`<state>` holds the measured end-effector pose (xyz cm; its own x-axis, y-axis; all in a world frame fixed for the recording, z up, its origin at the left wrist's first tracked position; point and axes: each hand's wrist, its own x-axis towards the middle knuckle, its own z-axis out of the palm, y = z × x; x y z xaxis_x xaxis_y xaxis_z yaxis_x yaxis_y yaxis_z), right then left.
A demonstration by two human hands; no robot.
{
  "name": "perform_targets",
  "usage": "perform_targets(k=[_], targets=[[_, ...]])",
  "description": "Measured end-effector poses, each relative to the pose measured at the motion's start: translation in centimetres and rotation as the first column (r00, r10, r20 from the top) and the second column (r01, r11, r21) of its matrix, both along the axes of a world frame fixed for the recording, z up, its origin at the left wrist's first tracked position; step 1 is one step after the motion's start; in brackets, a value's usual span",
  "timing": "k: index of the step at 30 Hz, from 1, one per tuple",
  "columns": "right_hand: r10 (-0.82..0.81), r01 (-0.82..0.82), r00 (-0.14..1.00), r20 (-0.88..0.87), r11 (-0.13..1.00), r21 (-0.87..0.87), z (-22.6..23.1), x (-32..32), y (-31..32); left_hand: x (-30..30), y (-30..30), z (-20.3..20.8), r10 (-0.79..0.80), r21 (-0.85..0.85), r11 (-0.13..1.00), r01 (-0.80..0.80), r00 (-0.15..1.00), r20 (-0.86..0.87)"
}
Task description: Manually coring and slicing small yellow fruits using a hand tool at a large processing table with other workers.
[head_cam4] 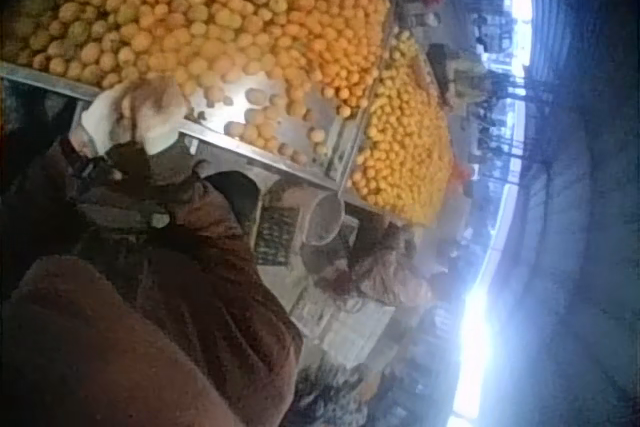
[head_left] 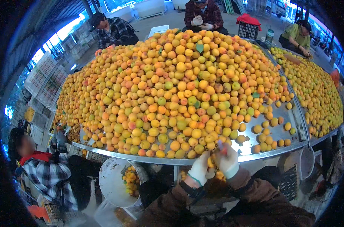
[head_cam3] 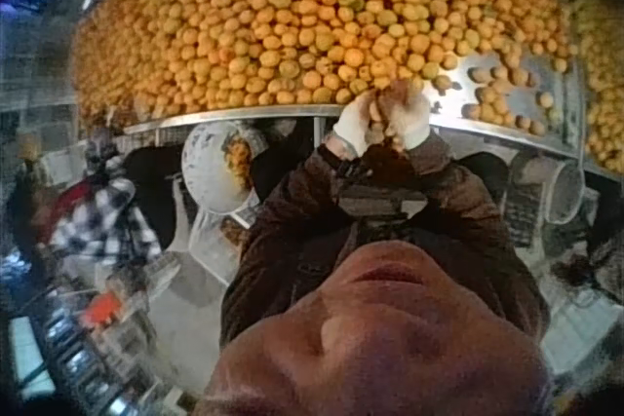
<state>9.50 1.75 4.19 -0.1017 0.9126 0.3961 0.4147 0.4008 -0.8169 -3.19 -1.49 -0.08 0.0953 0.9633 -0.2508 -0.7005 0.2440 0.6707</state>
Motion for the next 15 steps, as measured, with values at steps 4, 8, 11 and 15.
perform_targets(k=[4,8,11,15], targets=[[-0.056,-0.046,0.957,0.284,0.939,0.340,-2.6,3.4,2.9,0.1,0.5,2.4,0.206,0.347,0.929,0.129,0.600,-0.773],[0.055,-0.123,0.932,0.358,0.978,0.169,-3.5,4.3,2.2,-1.5,1.8,0.6,-0.079,0.320,0.943,0.090,0.996,-0.048],[0.132,-0.130,0.989,0.062,0.991,-0.032,-2.6,3.5,1.5,-0.4,1.5,2.4,-0.017,0.097,0.995,0.003,0.989,0.149],[-0.047,-0.008,0.988,-0.149,0.938,-0.348,1.4,1.3,0.6,-0.2,1.1,0.1,0.225,0.359,0.931,0.065,0.672,-0.705]])
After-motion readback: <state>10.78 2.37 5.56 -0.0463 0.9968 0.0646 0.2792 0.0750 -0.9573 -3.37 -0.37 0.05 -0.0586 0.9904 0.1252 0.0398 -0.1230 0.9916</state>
